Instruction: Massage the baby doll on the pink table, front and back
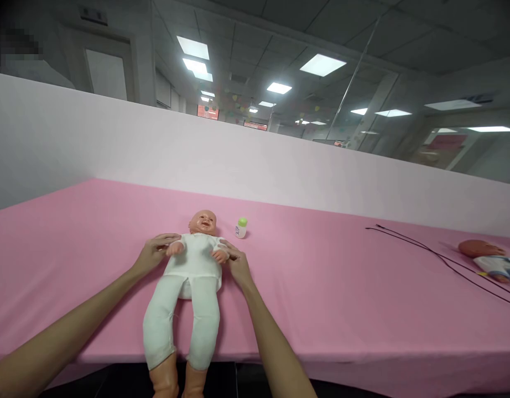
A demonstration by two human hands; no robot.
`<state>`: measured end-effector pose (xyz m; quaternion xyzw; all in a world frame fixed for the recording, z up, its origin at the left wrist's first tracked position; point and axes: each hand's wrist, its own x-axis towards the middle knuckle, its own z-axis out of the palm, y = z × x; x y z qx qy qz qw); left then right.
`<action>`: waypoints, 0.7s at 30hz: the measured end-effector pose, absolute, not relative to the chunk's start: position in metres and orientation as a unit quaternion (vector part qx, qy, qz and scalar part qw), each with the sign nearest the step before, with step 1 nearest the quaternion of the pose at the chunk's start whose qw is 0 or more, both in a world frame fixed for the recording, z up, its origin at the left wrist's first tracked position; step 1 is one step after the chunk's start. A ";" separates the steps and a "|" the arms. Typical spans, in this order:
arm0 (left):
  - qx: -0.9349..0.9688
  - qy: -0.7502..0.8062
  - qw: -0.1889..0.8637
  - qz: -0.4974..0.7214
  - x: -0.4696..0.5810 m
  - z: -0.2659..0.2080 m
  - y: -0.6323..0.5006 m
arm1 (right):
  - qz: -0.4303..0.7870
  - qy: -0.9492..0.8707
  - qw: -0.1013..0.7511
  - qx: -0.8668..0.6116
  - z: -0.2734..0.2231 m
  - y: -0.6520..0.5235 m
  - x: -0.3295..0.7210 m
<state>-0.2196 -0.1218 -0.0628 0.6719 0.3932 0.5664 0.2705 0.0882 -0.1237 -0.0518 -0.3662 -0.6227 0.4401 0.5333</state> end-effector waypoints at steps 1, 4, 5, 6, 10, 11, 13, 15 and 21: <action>0.696 0.382 0.254 0.552 -0.219 -0.064 -0.122 | 0.414 -0.660 0.510 -0.363 -0.052 -0.125 0.086; 0.721 0.372 0.220 0.541 -0.217 -0.067 -0.123 | 0.383 -0.704 0.484 -0.352 -0.053 -0.128 0.083; 0.714 0.378 0.220 0.547 -0.217 -0.068 -0.123 | 0.381 -0.701 0.487 -0.355 -0.053 -0.128 0.082; 0.699 0.391 0.225 0.555 -0.216 -0.068 -0.123 | 0.383 -0.691 0.495 -0.361 -0.053 -0.128 0.082; 0.587 0.462 0.248 0.617 -0.218 -0.068 -0.120 | 0.430 -0.560 0.560 -0.433 -0.057 -0.123 0.085; 0.554 0.473 0.260 0.634 -0.221 -0.069 -0.118 | 0.450 -0.512 0.575 -0.453 -0.058 -0.121 0.087; 0.481 0.497 0.301 0.657 -0.226 -0.072 -0.114 | 0.492 -0.422 0.597 -0.473 -0.060 -0.118 0.092; 0.417 0.519 0.344 0.662 -0.231 -0.075 -0.111 | 0.525 -0.366 0.616 -0.459 -0.060 -0.115 0.096; 0.491 0.477 0.300 0.664 -0.222 -0.063 -0.119 | 0.532 -0.404 0.625 -0.404 -0.056 -0.116 0.094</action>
